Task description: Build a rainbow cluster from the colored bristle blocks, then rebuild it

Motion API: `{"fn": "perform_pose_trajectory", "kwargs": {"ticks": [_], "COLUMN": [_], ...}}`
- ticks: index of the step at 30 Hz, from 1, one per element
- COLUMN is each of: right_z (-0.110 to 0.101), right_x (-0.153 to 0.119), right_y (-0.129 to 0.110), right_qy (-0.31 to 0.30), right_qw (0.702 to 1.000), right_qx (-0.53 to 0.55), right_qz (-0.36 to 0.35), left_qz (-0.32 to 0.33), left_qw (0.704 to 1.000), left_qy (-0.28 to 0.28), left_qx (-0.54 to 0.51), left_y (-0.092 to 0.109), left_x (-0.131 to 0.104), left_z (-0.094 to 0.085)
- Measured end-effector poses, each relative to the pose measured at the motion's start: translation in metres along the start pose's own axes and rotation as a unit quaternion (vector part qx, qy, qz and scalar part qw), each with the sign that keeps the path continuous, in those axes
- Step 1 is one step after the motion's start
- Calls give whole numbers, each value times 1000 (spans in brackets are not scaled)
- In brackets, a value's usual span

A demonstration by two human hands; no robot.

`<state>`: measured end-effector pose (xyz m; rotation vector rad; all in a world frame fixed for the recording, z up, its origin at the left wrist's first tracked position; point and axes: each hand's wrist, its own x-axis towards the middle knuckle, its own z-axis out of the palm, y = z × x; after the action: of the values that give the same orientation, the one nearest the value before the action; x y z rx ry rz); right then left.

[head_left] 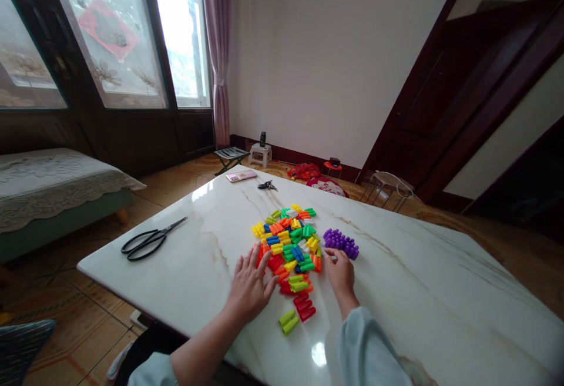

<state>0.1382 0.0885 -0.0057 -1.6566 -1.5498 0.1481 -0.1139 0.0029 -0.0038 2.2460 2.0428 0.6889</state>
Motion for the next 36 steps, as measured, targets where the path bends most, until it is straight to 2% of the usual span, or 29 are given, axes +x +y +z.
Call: {"fn": "perform_pose_trajectory", "kwargs": {"ticks": [4,7,13,17,21,23,26,28,31,34,36], "right_z": [-1,1,12,15,4,-7,-24,-32,-38,-38,-37], "right_x": [-11,-19,-25,-29,-31,-29,-22,-16,-6,3,5], "right_y": [-31,-55,-78,-81,-69,-55,-24,-3,22,34,35], "right_qy": [-42,-70,-100,-76,-8,34,74,72,37,-3,-3], "right_qw": [995,989,989,992,988,988,993,996,998,997,997], "right_qx": [65,37,-55,19,143,145,91,48,-14,-56,-64], "right_qz": [-68,-123,-98,-104,-54,-31,-30,-37,-53,-55,-51], "left_qz": [2,3,1,1,4,4,2,-1,-2,-1,-1], "left_qw": [1000,1000,1000,1000,1000,1000,1000,1000,1000,1000,1000], "left_qy": [3,3,5,9,9,9,7,7,9,10,9], "left_qx": [-10,-13,-8,-7,-5,-4,-7,-9,-13,-15,-15], "left_y": [0,0,0,0,-1,-1,0,0,0,0,0], "left_x": [0,0,1,0,0,0,1,1,1,1,1], "left_z": [0,1,2,2,2,2,1,1,1,1,1]}}
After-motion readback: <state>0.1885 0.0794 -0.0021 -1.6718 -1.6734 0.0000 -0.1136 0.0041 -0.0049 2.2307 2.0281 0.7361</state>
